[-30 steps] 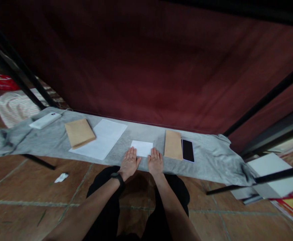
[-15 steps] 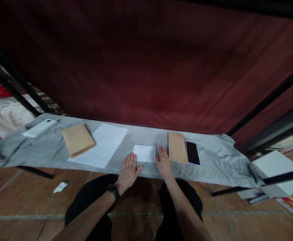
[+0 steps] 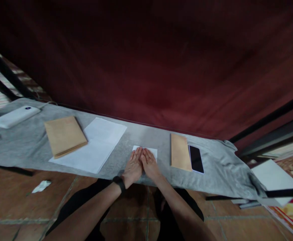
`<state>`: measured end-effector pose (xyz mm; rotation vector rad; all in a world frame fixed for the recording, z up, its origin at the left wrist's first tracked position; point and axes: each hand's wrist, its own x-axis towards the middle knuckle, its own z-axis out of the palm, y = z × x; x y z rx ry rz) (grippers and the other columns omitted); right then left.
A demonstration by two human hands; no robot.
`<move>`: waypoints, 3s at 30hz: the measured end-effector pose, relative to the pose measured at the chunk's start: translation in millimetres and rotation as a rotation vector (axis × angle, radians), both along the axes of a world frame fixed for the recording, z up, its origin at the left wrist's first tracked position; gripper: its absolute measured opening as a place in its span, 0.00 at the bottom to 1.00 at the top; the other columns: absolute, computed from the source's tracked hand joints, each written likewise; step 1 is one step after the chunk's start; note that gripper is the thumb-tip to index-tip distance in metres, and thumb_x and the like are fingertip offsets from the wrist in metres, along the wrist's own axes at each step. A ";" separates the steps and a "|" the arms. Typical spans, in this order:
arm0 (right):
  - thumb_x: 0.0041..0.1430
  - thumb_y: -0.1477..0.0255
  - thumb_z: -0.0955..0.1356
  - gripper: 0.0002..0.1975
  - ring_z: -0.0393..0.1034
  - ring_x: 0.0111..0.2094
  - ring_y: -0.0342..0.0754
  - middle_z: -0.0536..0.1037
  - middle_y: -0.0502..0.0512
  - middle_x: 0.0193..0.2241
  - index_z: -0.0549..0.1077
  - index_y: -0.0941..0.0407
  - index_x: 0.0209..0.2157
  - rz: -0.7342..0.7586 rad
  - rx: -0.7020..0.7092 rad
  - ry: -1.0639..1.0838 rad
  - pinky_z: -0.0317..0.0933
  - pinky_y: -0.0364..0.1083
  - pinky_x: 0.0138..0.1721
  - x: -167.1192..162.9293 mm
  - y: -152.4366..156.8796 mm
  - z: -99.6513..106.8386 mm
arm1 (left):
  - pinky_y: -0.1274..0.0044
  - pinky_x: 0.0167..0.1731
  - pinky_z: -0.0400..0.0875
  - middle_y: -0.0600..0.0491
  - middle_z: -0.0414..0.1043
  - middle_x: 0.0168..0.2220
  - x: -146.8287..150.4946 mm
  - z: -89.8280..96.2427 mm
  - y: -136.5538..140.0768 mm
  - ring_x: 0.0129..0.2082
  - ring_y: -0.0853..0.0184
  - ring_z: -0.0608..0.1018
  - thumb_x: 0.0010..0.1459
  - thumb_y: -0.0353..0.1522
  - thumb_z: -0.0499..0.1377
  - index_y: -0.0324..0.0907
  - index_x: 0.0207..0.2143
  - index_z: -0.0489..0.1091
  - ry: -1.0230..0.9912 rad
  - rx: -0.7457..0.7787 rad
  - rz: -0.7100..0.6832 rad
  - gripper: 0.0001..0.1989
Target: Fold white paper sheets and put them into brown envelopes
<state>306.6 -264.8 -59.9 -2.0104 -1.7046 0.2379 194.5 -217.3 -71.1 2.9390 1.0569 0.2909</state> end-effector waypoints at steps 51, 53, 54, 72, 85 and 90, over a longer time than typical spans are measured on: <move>0.75 0.65 0.54 0.27 0.52 0.70 0.50 0.57 0.58 0.70 0.59 0.59 0.69 0.108 -0.063 -0.205 0.46 0.54 0.70 15.1 -24.6 0.8 | 0.54 0.70 0.43 0.40 0.47 0.73 -17.7 16.0 9.6 0.73 0.52 0.50 0.70 0.37 0.44 0.36 0.70 0.55 -0.021 -0.108 0.134 0.29; 0.75 0.64 0.55 0.27 0.52 0.70 0.51 0.56 0.57 0.70 0.58 0.58 0.69 0.078 -0.073 -0.225 0.45 0.55 0.70 18.6 -24.9 -1.1 | 0.55 0.70 0.44 0.41 0.48 0.73 -18.2 15.5 10.6 0.73 0.53 0.51 0.70 0.38 0.42 0.37 0.70 0.55 -0.032 -0.093 0.136 0.29; 0.74 0.64 0.56 0.27 0.51 0.70 0.52 0.56 0.57 0.70 0.58 0.57 0.69 0.061 -0.073 -0.234 0.45 0.55 0.70 20.4 -25.1 -2.0 | 0.55 0.70 0.44 0.41 0.48 0.73 -18.5 15.2 11.2 0.73 0.54 0.52 0.71 0.38 0.42 0.37 0.70 0.55 -0.038 -0.085 0.136 0.29; 0.67 0.74 0.64 0.24 0.64 0.63 0.54 0.71 0.63 0.62 0.67 0.60 0.63 -0.100 0.008 -0.080 0.55 0.55 0.66 56.5 -11.8 6.7 | 0.54 0.68 0.49 0.44 0.52 0.72 -25.5 31.4 26.3 0.71 0.46 0.55 0.71 0.40 0.43 0.35 0.70 0.55 0.059 -0.109 0.195 0.30; 0.65 0.76 0.65 0.08 0.73 0.40 0.48 0.76 0.53 0.36 0.76 0.54 0.37 -0.186 0.398 0.325 0.68 0.46 0.45 65.7 -0.7 48.2 | 0.67 0.49 0.75 0.46 0.81 0.48 -26.3 38.7 67.2 0.47 0.58 0.81 0.59 0.36 0.58 0.37 0.59 0.68 -0.646 -0.607 0.234 0.26; 0.70 0.71 0.64 0.08 0.74 0.44 0.49 0.78 0.54 0.38 0.75 0.52 0.39 -0.049 0.570 0.258 0.68 0.48 0.47 56.2 -17.6 67.3 | 0.64 0.55 0.72 0.48 0.81 0.44 -30.9 54.9 69.4 0.49 0.58 0.79 0.60 0.37 0.59 0.43 0.39 0.78 -0.840 -0.349 0.143 0.11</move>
